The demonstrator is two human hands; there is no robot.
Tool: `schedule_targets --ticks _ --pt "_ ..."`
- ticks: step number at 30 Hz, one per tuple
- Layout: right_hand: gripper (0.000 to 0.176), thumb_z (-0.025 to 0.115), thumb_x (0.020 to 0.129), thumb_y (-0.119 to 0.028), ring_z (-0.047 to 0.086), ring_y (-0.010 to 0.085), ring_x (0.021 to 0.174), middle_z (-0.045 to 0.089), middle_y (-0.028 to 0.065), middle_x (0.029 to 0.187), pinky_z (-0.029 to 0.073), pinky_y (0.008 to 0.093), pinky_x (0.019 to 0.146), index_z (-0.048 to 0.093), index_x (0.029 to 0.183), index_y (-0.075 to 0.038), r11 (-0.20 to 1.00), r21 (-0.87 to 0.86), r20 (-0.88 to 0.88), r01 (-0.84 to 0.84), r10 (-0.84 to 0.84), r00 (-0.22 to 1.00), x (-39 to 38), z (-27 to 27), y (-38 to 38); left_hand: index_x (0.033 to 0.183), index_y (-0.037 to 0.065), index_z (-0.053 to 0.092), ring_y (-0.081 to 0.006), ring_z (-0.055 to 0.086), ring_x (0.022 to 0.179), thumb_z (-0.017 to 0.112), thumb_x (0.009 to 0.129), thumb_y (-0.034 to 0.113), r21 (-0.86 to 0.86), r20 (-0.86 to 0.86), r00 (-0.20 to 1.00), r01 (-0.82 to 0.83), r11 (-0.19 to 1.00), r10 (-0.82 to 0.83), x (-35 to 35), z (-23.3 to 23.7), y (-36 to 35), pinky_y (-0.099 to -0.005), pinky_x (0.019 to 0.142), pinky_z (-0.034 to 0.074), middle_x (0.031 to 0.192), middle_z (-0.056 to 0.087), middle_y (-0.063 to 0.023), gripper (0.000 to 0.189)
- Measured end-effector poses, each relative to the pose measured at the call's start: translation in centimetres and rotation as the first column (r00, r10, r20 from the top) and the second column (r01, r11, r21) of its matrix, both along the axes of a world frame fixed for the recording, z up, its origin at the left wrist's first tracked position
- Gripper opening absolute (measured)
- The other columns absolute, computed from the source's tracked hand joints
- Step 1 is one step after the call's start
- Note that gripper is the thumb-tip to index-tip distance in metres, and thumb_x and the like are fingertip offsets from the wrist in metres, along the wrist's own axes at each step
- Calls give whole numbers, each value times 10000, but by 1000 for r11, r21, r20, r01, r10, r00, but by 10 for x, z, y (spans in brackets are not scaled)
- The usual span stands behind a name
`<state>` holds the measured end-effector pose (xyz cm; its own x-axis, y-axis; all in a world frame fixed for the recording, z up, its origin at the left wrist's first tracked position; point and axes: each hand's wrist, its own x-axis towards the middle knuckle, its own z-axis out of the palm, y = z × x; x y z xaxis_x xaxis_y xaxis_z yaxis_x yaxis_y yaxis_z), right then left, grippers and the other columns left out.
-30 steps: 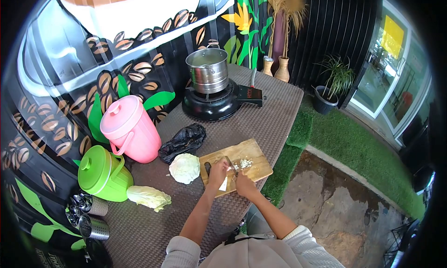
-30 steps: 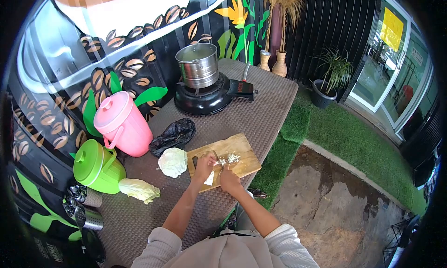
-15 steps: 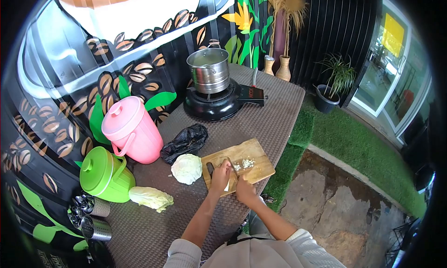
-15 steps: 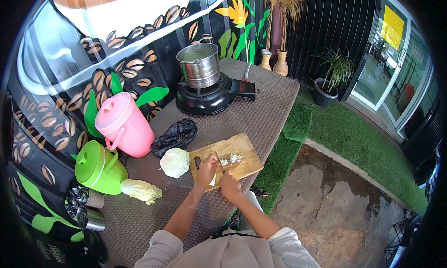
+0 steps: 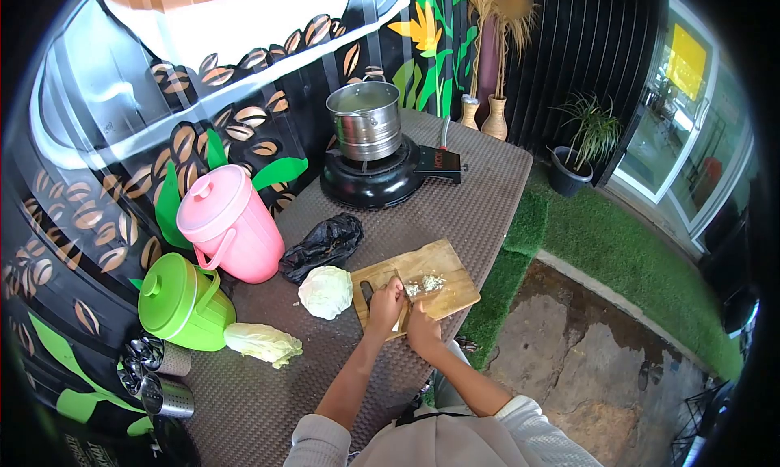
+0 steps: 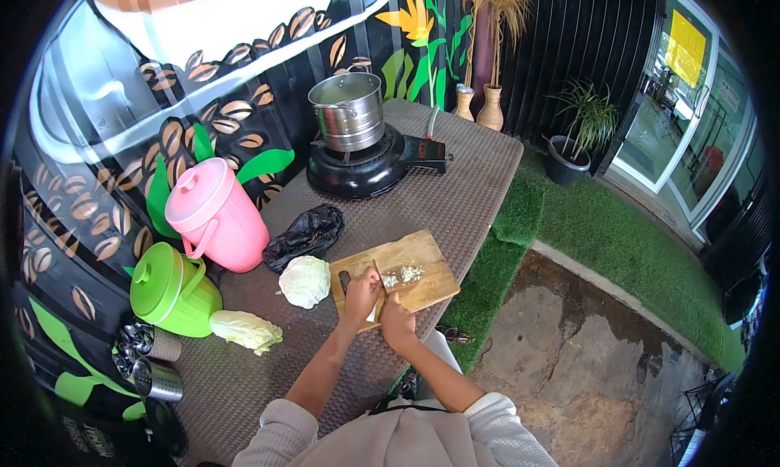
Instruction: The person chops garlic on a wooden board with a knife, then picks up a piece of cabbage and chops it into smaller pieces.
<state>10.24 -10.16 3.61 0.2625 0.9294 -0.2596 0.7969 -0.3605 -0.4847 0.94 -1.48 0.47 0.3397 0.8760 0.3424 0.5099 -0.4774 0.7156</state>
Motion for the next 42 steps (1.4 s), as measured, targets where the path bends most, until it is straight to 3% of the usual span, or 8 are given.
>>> schedule_targets --ticks 5,9,14,18,26,31,33,42 --pt "335 546 828 -64 644 412 890 628 296 910 527 477 741 392 1108 37 994 1 22 -111 111 994 16 4 8 887 29 505 -332 649 739 616 788 13 -12 125 991 48 999 -46 -2 -10 1 -404 617 494 761 649 -159 150" --pt "343 553 830 -79 641 419 890 621 306 929 521 480 753 392 1109 39 1000 19 -24 -22 22 999 2 -3 -3 877 27 528 -313 661 738 629 785 19 -61 69 997 22 998 -18 0 -4 2 -379 631 506 756 657 -157 137" --pt "347 545 838 -99 651 410 863 632 297 903 535 462 720 385 1108 47 993 22 32 -113 113 993 9 4 3 863 17 534 -274 673 709 649 772 20 -155 75 997 -1 988 13 -2 10 2 -352 620 512 721 656 -150 147" --pt "342 537 842 -103 658 399 846 636 286 887 546 445 685 382 1108 45 997 17 20 -80 80 997 6 4 4 861 7 531 -246 688 708 647 773 -10 -151 138 990 13 988 8 0 0 7 -312 608 524 728 671 -141 147" --pt "305 497 881 -136 635 432 897 625 291 934 509 498 772 403 1109 43 998 -14 -14 -56 56 998 10 13 7 835 3 496 -231 685 705 630 776 -30 -16 31 998 49 999 -49 -5 7 5 -286 612 520 725 660 -150 149" --pt "312 502 873 -122 636 429 897 622 298 940 513 497 765 400 1112 50 994 -25 29 -106 106 994 7 8 -1 822 0 502 -233 678 686 627 772 -39 -141 119 992 63 988 -46 -3 -3 20 -288 605 511 717 655 -152 141" --pt "321 513 859 -111 635 422 910 616 305 966 513 493 770 403 1112 53 998 -63 -36 7 -10 999 0 0 -2 817 -2 504 -235 676 681 628 770 -42 -150 95 995 41 988 -27 -2 -4 20 -291 603 510 714 654 -153 138" --pt "359 536 843 -103 663 398 807 649 256 849 544 455 685 391 1133 49 990 48 89 -134 130 988 10 5 2 831 2 505 -299 653 734 648 785 26 68 -51 998 49 996 -46 -9 -7 8 -351 604 487 769 628 -165 153"
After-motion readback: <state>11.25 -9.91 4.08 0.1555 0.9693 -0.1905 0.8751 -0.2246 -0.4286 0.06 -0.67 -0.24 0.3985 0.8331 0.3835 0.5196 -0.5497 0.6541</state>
